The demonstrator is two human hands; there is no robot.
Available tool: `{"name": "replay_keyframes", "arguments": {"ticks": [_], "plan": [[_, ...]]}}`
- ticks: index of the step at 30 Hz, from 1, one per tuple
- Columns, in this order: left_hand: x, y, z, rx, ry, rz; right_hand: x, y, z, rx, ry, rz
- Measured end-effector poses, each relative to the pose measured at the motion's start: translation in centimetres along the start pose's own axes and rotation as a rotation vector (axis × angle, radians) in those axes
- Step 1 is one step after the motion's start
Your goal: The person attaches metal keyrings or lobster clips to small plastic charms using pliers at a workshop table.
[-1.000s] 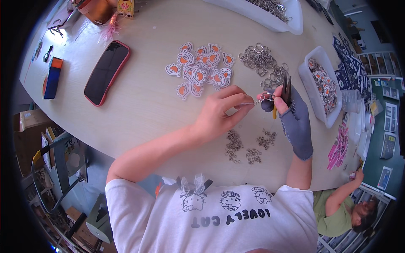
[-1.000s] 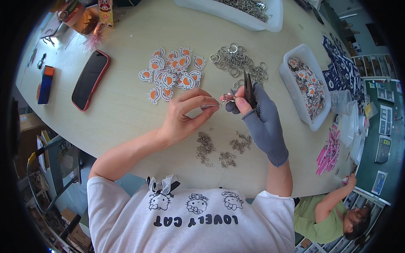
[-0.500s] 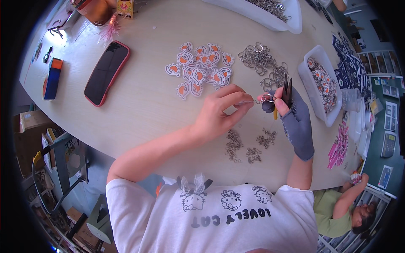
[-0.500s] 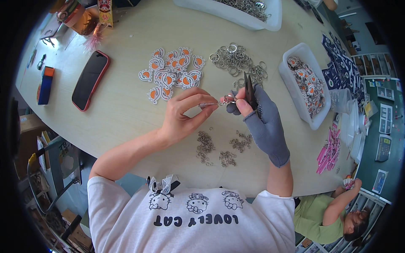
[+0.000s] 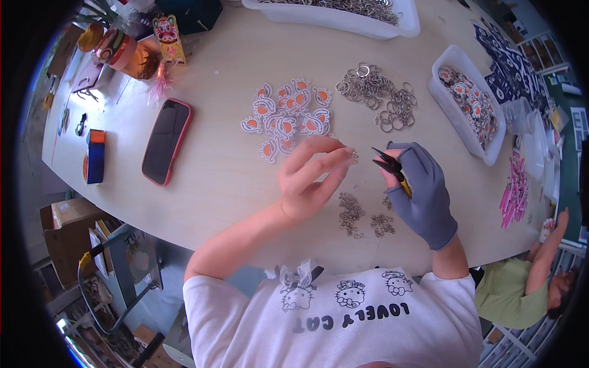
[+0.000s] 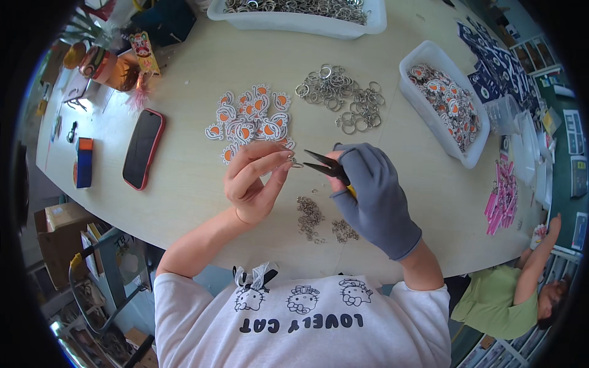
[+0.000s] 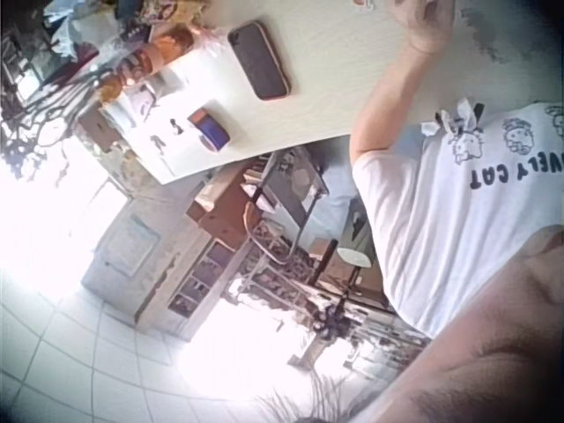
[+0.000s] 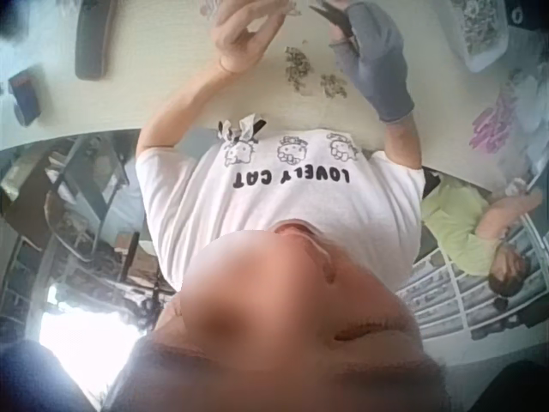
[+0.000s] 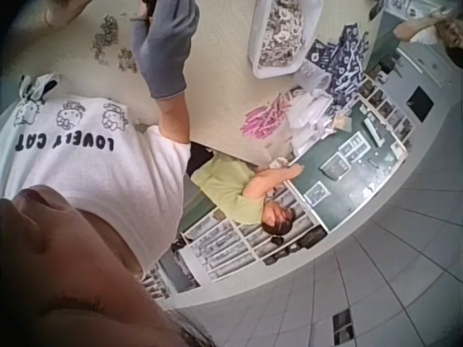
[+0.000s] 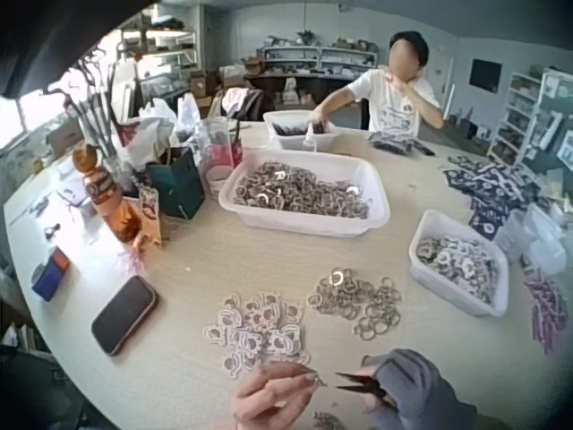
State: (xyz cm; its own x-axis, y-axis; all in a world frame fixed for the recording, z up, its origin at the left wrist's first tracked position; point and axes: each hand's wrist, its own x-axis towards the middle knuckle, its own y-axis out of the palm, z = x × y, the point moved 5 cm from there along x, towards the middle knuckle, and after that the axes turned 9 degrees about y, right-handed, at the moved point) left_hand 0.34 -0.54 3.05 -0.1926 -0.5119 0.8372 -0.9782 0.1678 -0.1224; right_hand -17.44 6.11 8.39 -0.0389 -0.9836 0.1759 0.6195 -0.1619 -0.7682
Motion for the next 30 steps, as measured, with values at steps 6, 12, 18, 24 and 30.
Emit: {"name": "replay_keyframes", "arguments": {"ticks": [6, 12, 18, 24, 30], "plan": [[-0.1, 0.4, -0.7, -0.017, 0.06, 0.012, -0.4, 0.4, 1.2, -0.166, -0.108, -0.057], [-0.2, 0.2, -1.2, -0.046, 0.127, 0.033, -0.9, 1.2, 2.4, -0.241, -0.115, -0.071], [-0.3, 0.3, -1.2, -0.034, 0.193, 0.044, -1.4, 1.6, 2.5, -0.3, -0.113, -0.126], [-0.2, 0.5, -1.3, -0.09, 0.138, 0.076, -1.6, 1.5, 2.4, -0.318, -0.13, -0.099], [1.0, 1.1, -0.1, -0.152, 0.053, 0.241, -1.2, 1.0, 1.7, -0.382, -0.173, -0.111]]}}
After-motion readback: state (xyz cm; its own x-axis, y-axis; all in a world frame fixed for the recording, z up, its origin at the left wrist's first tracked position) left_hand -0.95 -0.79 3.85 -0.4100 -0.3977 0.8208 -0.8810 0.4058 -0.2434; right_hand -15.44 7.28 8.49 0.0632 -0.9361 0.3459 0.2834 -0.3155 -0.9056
